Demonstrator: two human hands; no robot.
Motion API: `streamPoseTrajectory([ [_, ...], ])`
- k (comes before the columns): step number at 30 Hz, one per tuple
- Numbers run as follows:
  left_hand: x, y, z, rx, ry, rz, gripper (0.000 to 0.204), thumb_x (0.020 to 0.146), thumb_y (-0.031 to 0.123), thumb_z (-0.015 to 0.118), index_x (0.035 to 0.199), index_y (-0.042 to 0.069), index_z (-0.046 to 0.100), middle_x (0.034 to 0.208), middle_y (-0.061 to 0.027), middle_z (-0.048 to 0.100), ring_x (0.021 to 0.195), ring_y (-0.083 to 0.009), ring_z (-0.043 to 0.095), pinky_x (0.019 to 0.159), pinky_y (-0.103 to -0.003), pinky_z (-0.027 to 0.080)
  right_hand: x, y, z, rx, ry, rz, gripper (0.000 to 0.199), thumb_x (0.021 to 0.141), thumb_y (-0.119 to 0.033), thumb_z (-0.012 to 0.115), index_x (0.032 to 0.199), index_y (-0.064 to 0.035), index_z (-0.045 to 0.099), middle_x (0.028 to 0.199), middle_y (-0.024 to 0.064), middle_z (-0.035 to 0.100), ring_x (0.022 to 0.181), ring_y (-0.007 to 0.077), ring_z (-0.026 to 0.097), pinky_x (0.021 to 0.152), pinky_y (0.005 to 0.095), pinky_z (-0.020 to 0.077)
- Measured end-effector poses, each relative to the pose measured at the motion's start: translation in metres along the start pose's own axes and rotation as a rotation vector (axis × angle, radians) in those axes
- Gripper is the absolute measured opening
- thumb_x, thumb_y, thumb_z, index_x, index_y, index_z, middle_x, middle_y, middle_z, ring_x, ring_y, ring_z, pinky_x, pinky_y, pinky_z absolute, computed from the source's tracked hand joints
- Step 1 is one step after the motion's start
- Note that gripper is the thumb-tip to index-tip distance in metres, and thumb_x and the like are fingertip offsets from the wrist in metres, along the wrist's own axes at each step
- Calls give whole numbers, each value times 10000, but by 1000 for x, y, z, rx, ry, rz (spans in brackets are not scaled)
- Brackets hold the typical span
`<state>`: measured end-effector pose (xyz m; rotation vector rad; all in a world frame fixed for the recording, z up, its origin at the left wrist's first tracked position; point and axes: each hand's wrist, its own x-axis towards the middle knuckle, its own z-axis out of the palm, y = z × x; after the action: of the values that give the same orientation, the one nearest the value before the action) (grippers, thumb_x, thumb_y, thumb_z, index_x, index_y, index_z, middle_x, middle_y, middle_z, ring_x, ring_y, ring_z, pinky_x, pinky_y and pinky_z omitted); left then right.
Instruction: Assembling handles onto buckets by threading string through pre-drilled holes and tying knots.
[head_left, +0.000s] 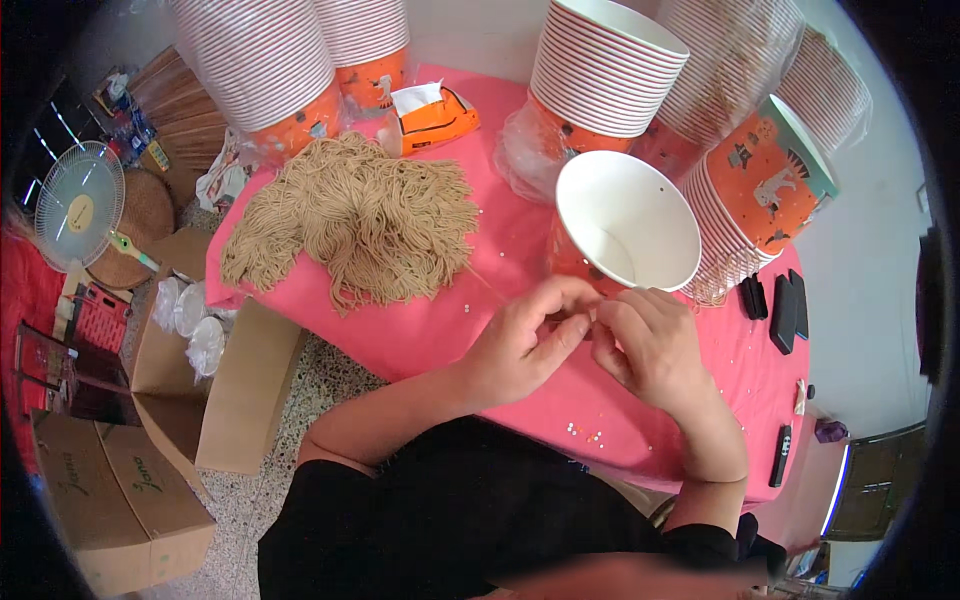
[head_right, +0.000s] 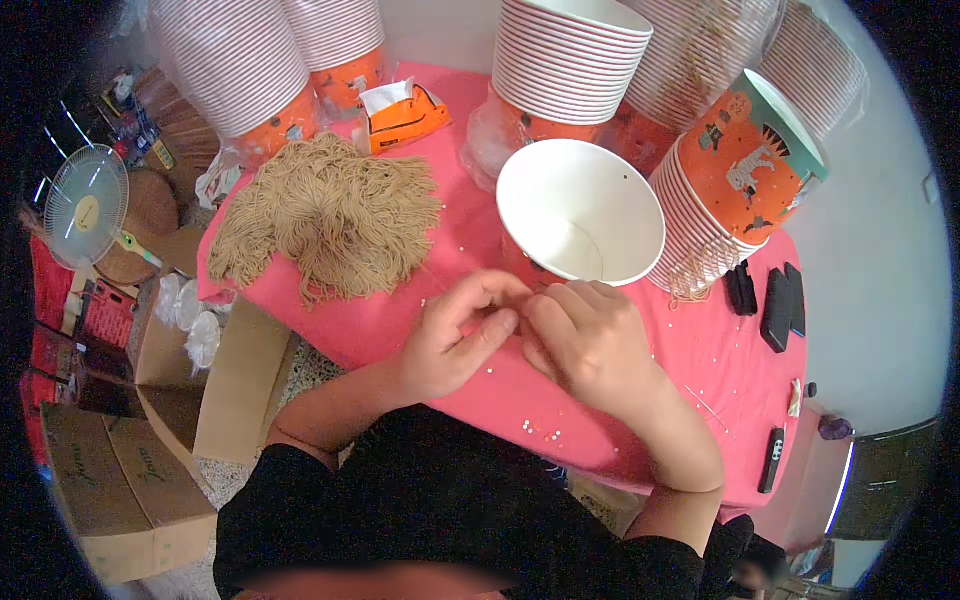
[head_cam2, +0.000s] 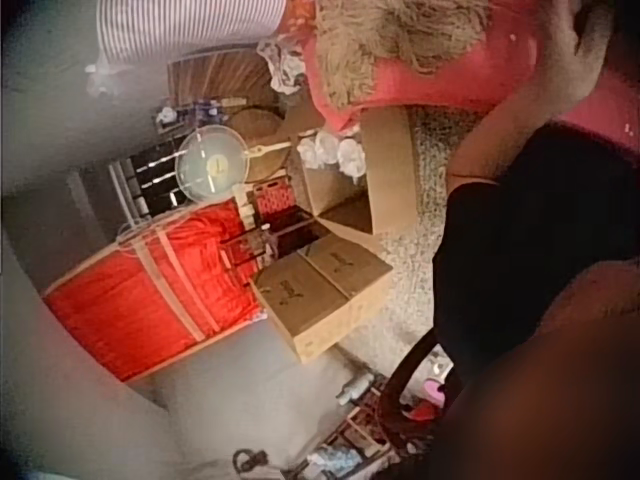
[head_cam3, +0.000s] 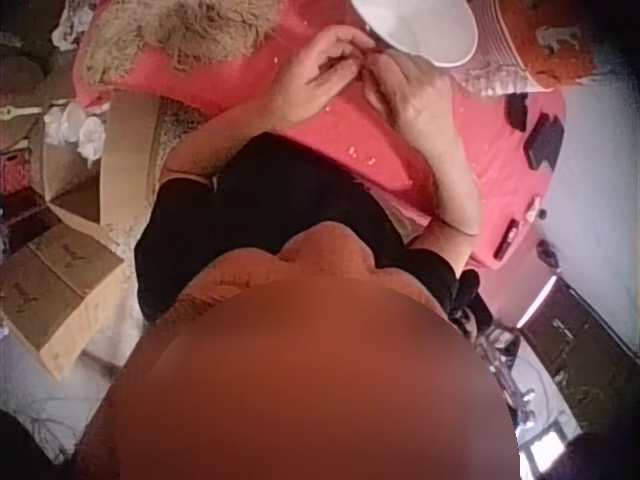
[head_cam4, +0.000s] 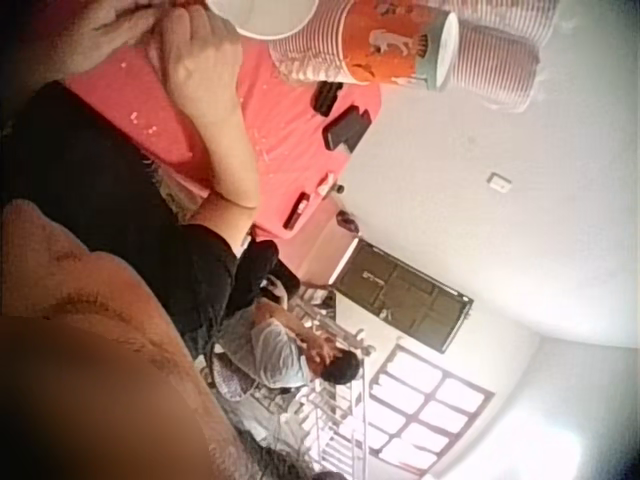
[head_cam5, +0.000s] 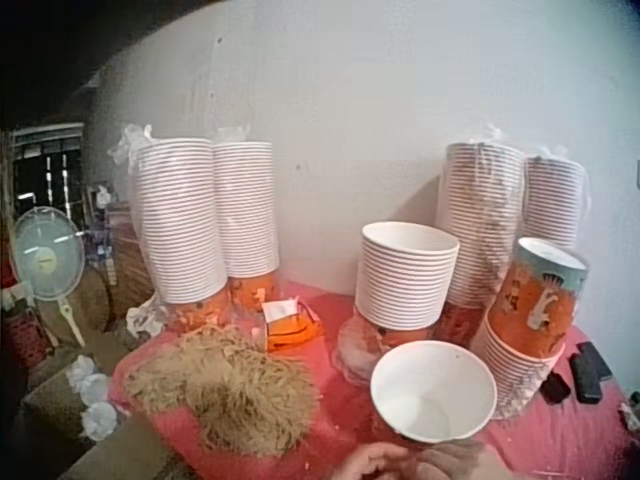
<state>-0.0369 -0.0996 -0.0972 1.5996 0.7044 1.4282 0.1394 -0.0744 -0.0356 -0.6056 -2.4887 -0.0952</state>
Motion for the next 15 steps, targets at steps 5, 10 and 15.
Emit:
streamPoseTrajectory([
  [5,2,-2,-7,247,12,166,63,901,36,612,932,-12,585,850,-64,613,739,-120,593,630,-272,479,-2,3,-2,28,-1,30,209,704,-75,710,824,-25,546,717,100,557,637,270,594,566,383,477],
  [10,0,-1,-8,59,17,-93,59,891,28,620,917,-5,579,810,-20,574,693,-59,524,593,-232,436,-4,6,-11,333,46,264,155,800,-35,691,931,-8,612,782,136,633,685,299,634,595,375,498],
  [15,1,1,-6,44,-20,-124,39,911,32,593,926,1,577,840,6,561,766,-47,503,669,-212,430,-6,4,-1,432,74,223,172,779,-13,693,932,-14,614,788,139,629,695,311,633,595,390,490],
])
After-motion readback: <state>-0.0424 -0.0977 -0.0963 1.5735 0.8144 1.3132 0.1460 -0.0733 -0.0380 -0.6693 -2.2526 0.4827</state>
